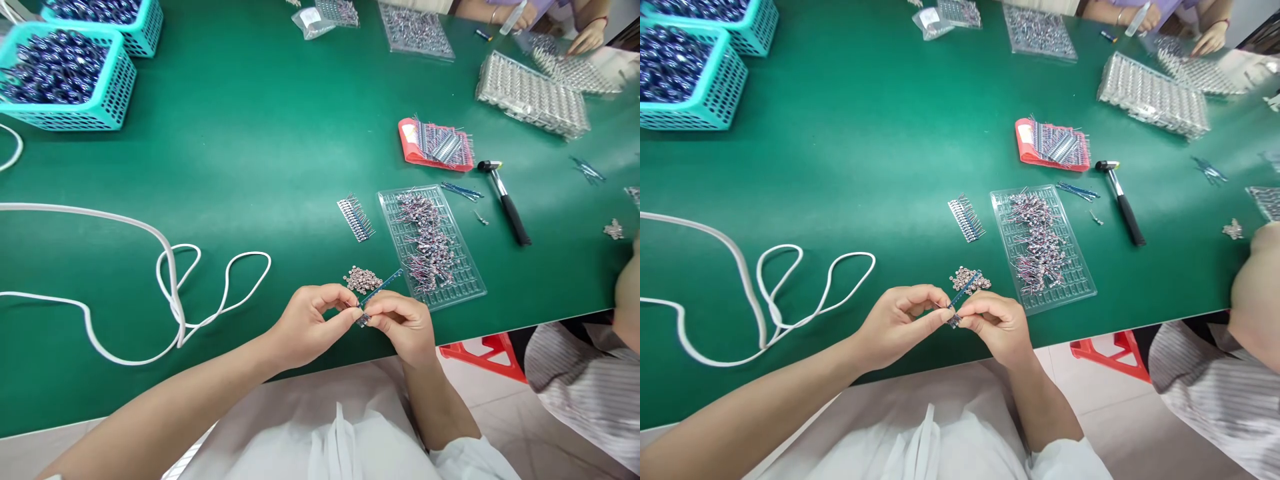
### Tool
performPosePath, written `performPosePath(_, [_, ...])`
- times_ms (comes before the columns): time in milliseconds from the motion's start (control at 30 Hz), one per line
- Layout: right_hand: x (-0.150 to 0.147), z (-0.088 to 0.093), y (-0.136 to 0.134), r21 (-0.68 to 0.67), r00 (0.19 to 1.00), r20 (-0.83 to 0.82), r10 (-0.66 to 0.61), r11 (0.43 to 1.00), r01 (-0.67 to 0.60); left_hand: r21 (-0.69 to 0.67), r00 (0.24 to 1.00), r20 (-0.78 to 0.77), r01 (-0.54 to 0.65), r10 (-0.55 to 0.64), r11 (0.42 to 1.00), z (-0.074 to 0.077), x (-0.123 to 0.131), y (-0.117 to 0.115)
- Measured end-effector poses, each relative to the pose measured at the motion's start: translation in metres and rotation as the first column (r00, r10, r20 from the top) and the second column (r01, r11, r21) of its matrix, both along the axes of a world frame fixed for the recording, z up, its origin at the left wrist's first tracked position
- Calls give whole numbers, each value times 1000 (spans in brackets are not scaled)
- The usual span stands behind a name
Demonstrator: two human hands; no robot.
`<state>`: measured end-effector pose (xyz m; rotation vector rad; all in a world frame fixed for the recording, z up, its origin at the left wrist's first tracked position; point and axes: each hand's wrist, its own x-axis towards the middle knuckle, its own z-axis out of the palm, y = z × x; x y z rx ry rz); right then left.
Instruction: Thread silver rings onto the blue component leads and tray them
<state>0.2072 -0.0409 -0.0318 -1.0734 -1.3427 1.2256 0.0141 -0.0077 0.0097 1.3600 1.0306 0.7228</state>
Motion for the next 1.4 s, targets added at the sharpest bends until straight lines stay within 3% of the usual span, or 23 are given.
performPosePath(200, [-1,-2,1,-1,1000,2,9,1000,-9,-20,1000,12,12,-11,1000,-3,0,1])
performPosePath(500, [13,10,-4,-71,997,38,70,995,-67,15,999,-31,-40,40,999,-5,4,-1])
performPosePath(700, [16,9,-8,-84,998,69,3,996,3,-51,999,41,11,-9,999,-12,3,-1])
performPosePath(833, [15,9,-8,-105,998,70,-6,994,13,-77,1000,12,28,-27,997,-13,1,-1])
performPosePath(1000, [13,11,-7,-101,995,94,33,995,-23,23,994,-61,91,-90,996,-8,-2,2])
performPosePath(1167, [14,19,-8,-73,982,168,89,994,-78,4,969,-48,242,-242,970,-6,-4,5])
performPosePath(1267, [25,24,-6,67,932,363,-11,998,-14,-68,987,1,163,-163,984,-10,-4,6])
performPosePath(1333, [42,24,-1,184,857,484,-180,978,101,-144,997,47,65,-59,987,-13,-3,7])
performPosePath(1367, [52,22,3,223,817,516,-256,962,160,-183,998,63,17,-5,983,-14,-3,8])
performPosePath(1400, [63,20,7,312,710,602,-365,926,212,-218,996,73,-26,43,976,-15,-3,9])
